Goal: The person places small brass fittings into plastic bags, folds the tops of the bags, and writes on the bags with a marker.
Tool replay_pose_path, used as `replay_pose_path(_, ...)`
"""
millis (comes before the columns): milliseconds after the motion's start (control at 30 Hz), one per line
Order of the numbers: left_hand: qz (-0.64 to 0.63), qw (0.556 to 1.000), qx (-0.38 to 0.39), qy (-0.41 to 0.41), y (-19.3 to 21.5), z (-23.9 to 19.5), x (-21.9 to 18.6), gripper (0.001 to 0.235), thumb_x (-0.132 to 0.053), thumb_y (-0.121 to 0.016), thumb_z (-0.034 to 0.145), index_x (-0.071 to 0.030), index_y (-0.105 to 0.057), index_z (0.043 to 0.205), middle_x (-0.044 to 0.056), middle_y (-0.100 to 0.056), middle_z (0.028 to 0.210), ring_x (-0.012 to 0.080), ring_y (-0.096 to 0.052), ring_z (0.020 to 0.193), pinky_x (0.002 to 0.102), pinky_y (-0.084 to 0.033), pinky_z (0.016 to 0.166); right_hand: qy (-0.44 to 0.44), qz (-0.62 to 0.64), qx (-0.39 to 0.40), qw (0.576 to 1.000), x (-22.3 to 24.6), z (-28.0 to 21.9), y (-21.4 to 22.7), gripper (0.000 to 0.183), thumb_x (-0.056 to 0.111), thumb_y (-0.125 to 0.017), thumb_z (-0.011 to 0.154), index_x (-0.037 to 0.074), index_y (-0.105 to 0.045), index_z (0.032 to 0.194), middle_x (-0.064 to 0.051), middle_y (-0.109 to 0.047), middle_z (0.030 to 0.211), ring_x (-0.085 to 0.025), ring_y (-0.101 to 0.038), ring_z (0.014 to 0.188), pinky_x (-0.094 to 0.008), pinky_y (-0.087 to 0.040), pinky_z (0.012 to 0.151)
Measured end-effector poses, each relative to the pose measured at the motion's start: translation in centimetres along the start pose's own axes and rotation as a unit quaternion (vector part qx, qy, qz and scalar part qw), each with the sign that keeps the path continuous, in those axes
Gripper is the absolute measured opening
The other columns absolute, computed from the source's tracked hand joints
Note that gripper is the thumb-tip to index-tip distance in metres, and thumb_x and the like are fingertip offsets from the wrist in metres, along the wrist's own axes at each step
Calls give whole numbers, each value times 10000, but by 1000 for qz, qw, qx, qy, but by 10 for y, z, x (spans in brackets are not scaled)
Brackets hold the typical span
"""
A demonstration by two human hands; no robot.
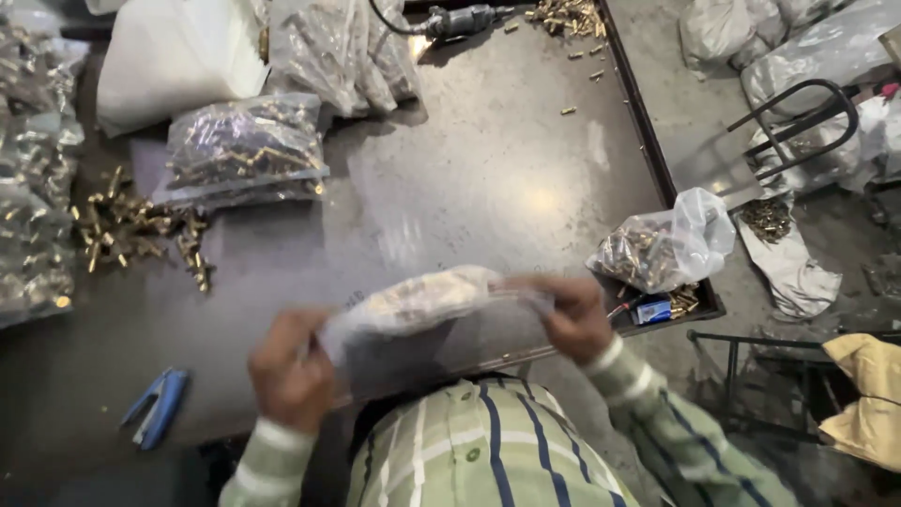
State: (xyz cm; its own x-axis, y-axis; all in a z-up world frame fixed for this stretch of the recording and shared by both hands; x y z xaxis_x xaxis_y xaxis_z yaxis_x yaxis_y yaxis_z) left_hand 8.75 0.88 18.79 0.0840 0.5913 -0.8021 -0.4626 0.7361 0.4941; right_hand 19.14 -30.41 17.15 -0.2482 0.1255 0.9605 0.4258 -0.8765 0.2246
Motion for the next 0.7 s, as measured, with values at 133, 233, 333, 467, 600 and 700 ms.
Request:
replay_pose_path(133, -71, 995, -60, 39, -40, 28, 43, 116, -52, -604, 939, -2, -684, 1005, 166, -678, 898, 317, -646, 780, 352, -510, 733, -51, -143, -86, 985, -62, 50, -3, 226, 33, -588, 1011, -26, -784, 1107, -145, -800, 924, -215, -632, 694, -341, -503, 637)
replay_pose_path(233, 4, 997, -55, 60, -45, 15, 53, 134, -114, -642, 999, -5, -705, 952, 187, -683, 839, 308, -661, 709, 369, -502, 672, 2, -1, -97, 995, -93, 54, -13, 214, 18, -532, 1005, -43, -718, 1092, -104, -783, 979, -152, -765, 909, -301, -624, 863)
replay_pose_path(333, 26, 995, -62, 75, -33, -4, 41, 183, -145, -632, 1008, -15, -704, 902, 206, -672, 788, 318, -667, 657, 383, -507, 627, -41, 54, -76, 995, -78, 19, -15, 180, 52, -560, 1042, -39, -708, 1000, -108, -770, 863, -150, -776, 808, -309, -646, 767)
replay_pose_path(467, 18, 993, -109, 36, -42, -4, 42, 152, -111, -586, 1038, -1, -677, 986, 198, -692, 846, 342, -686, 761, 385, -512, 664, -69, -3, -107, 992, -97, 20, -15, 198, 47, -536, 1009, -32, -716, 985, -109, -730, 784, -167, -713, 713, -303, -608, 674)
replay_pose_path(600, -17, 992, -77, 95, -27, -5, -1, 170, -121, -557, 998, -15, -680, 947, 181, -714, 819, 302, -703, 689, 371, -521, 645, -66, -104, -96, 988, -42, 16, -23, 164, 91, -586, 1018, 6, -704, 942, -65, -736, 731, -139, -725, 666, -270, -558, 595)
replay_pose_path(700, 29, 986, -32, 164, -39, -83, 81, 202, -163, -592, 1000, 1, -705, 972, 229, -695, 811, 342, -683, 706, 390, -505, 640, -133, -81, -96, 983, -147, -66, -22, 160, 58, -590, 980, 9, -742, 977, -80, -741, 787, -120, -686, 707, -263, -559, 647)
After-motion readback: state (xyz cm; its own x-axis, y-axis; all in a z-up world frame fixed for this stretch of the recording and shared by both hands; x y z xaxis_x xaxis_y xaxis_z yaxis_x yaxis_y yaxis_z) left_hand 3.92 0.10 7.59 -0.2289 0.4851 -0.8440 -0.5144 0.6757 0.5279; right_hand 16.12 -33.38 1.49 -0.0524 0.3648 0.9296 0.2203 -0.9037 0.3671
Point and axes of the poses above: each hand's wrist, its own z-axis towards the middle knuckle, its own y-axis out of the back of the hand, x = y × z, the point moved 5 cm from there along z, towards the middle knuckle
